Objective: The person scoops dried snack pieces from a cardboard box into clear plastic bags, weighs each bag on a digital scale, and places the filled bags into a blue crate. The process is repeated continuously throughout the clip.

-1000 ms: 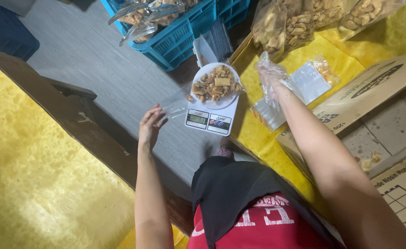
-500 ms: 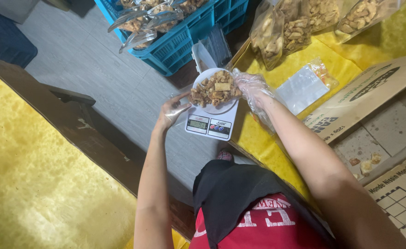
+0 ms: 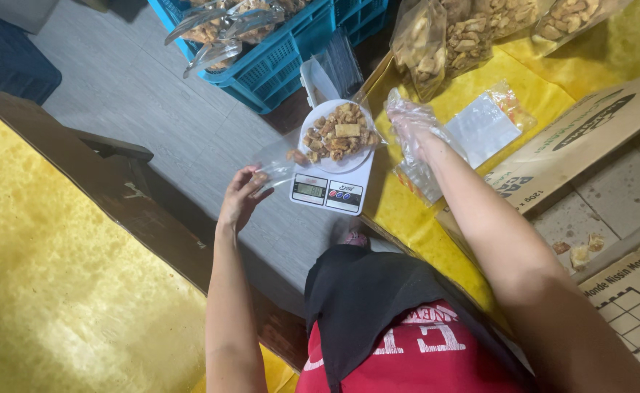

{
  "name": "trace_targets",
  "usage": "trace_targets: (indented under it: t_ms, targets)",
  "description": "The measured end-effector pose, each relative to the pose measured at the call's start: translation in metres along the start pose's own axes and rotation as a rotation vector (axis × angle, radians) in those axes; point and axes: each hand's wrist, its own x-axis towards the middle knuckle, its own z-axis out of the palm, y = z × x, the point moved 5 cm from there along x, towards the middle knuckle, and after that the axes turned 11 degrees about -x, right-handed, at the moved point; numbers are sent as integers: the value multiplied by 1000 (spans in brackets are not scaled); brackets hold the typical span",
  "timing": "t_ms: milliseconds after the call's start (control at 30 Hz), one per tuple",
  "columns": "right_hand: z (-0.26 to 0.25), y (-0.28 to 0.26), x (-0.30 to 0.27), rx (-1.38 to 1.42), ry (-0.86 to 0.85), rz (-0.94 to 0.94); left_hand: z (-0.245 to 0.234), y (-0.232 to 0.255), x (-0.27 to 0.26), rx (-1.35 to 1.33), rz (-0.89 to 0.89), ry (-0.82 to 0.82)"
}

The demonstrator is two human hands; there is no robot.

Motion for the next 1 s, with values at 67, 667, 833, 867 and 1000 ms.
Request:
trace_targets:
  t_ms: [67, 667, 833, 867, 1000]
  targets:
    - [-5, 2, 4, 1, 9, 14, -7, -3, -7, -115, 17, 10]
    - [9, -15, -21, -57, 4, -5, 15, 16, -12, 31, 6, 43]
    - [24, -29, -38, -102, 3, -40, 27, 13, 11, 112, -61, -20]
    - [28, -28, -40, -113, 1, -50, 30, 12, 15, 119, -63, -30]
    - [39, -16, -41, -166, 2, -82, 64, 29, 23, 159, 31, -64]
